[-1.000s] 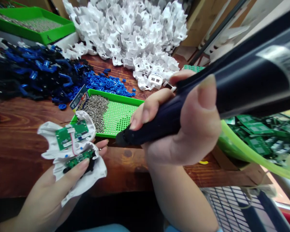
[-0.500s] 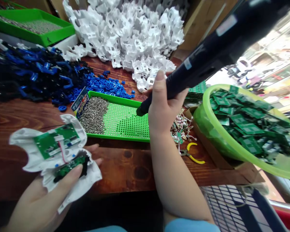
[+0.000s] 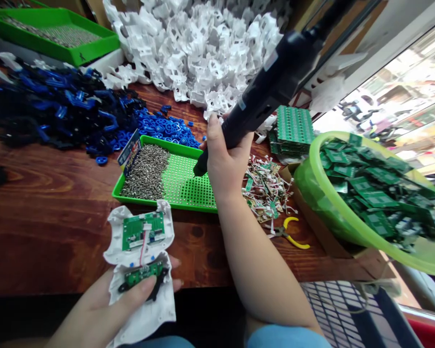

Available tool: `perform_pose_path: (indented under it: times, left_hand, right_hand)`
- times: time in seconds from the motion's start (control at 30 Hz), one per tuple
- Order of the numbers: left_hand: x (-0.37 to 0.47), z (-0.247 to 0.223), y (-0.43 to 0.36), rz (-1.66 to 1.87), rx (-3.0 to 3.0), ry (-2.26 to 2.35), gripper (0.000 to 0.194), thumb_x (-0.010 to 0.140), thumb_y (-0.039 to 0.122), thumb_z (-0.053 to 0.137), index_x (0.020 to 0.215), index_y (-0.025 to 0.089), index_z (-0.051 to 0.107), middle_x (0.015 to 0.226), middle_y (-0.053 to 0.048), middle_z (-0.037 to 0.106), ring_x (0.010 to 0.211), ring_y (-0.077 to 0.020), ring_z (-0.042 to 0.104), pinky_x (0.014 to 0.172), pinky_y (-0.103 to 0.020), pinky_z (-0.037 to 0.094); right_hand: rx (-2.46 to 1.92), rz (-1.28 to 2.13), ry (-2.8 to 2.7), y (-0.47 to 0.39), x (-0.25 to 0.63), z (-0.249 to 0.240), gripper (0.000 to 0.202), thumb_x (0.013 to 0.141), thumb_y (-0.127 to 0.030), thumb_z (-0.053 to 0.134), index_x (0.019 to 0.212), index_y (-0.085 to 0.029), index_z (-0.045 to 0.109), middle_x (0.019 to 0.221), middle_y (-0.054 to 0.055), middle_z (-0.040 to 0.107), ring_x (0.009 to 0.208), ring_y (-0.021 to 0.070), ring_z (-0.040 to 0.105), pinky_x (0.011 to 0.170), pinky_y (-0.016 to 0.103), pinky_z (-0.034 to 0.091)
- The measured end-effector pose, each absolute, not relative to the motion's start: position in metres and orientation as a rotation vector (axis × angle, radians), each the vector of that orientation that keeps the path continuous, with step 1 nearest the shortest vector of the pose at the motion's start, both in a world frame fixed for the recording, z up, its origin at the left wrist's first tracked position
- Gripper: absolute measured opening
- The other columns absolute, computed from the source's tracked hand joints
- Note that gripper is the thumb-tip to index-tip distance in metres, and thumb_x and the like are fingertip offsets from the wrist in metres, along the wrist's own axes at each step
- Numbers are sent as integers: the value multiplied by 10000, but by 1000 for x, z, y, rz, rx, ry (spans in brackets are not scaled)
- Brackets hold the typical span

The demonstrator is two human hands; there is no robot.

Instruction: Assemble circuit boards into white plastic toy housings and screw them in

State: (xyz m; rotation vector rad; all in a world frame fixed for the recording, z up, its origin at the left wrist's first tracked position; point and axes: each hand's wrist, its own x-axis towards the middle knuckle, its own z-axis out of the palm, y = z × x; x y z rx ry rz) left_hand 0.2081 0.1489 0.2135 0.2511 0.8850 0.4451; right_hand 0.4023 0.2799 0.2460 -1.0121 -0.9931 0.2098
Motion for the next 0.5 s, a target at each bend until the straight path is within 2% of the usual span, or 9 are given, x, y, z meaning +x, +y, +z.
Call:
perform_pose_path:
  times: [0.13, 0.23, 0.33, 0.5]
  left_hand:
    - [212, 216, 147, 381, 230, 818, 431, 627, 312, 800, 1015, 209, 645, 849, -47, 752, 759, -210, 712, 675, -252, 553]
    - [213, 215, 150, 372, 205, 766, 389, 633, 296, 798, 979, 198, 651, 836, -49, 750, 784, -225, 712, 686, -271, 556]
    - [213, 212, 152, 361, 212, 760, 340, 666, 289, 775, 960, 182, 642, 829, -69, 752, 818, -248, 708, 695, -302, 556]
    - [214, 205, 153, 395, 339, 752, 326, 756, 279, 692, 1056, 174, 618, 917, -102, 744, 896, -244, 684, 821, -344, 512]
  right_hand:
    - [-987, 205, -975, 281, 402, 245, 241, 741, -393, 659, 872, -280, 491, 686, -52, 487, 569, 125, 603, 512, 258, 522]
    - [-985, 192, -991, 282, 402, 244, 233, 753, -384, 648, 877, -278, 480, 674, -53, 476, 624, 139, 622, 512, 253, 509]
    - [-983, 175, -1020, 282, 402, 242, 203, 776, -367, 623, 883, -280, 475, 663, -60, 462, 563, 118, 589, 472, 231, 464]
    - [-985, 207, -1083, 280, 400, 241, 183, 789, -348, 611, 877, -273, 469, 614, -73, 443, 480, 100, 529, 460, 231, 431]
